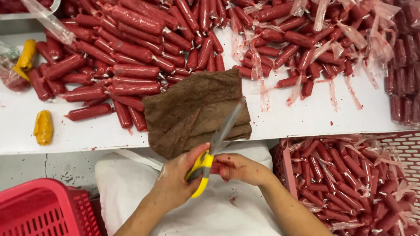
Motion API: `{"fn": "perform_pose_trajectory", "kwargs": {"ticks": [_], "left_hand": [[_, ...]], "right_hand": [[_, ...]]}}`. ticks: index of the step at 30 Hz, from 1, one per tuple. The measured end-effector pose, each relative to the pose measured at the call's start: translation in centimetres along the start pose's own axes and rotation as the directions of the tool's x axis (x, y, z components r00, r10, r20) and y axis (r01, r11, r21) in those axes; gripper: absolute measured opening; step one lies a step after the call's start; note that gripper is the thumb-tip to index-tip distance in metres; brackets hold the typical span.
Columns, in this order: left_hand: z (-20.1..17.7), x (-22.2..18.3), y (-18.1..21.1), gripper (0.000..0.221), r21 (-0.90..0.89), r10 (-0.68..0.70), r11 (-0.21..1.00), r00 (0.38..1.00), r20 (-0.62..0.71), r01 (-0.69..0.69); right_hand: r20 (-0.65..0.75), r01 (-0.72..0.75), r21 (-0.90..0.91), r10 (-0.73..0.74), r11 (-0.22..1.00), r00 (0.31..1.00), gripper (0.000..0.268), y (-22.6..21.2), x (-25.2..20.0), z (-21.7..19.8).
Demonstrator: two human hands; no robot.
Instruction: The person repeatedly picks up linked sausages from a white table, uses yellow-handled scissors to cut the links, and places the cut pieces into a pink basket. A brown towel is used to wipe the hands and table between cuts.
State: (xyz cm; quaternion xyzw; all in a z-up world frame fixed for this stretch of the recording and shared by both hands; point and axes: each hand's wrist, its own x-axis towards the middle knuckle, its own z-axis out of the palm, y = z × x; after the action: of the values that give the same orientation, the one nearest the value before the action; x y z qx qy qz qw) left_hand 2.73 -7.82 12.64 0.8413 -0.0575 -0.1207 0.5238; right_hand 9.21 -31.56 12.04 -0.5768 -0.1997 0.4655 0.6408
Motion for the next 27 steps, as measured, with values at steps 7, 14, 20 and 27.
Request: {"fn": "perform_pose_trajectory", "kwargs": {"ticks": [7,14,20,27], "left_hand": [[-3.7,0.0,-2.0,0.082,0.518,0.236,0.854,0.924,-0.3,-0.05],[-3.6,-0.7,-0.4,0.076,0.027,-0.099,0.99,0.815,-0.571,0.139],[-1.9,-1.5,-2.5,0.083,-0.153,-0.234,0.971,0.871,-0.431,0.185],[-2.3,-0.9,-1.2,0.082,-0.371,-0.363,0.905,0.829,-0.426,0.206]], "right_hand": [[-0.334,-0.178,-0.255,0.086,0.95,0.939,0.022,-2.0,-1.2,-7.4],[-0.802,-0.542,-0.594,-0.392,0.594,0.449,0.02,-9.8,5.1,-22.7],[-0.845,-0.588,-0.287,0.09,0.756,0.528,0.036,-16.4,9.6,-16.3],[-0.776,0.02,-0.196,-0.167,0.98,0.608,0.029,-15.8,6.7,-19.4]]}}
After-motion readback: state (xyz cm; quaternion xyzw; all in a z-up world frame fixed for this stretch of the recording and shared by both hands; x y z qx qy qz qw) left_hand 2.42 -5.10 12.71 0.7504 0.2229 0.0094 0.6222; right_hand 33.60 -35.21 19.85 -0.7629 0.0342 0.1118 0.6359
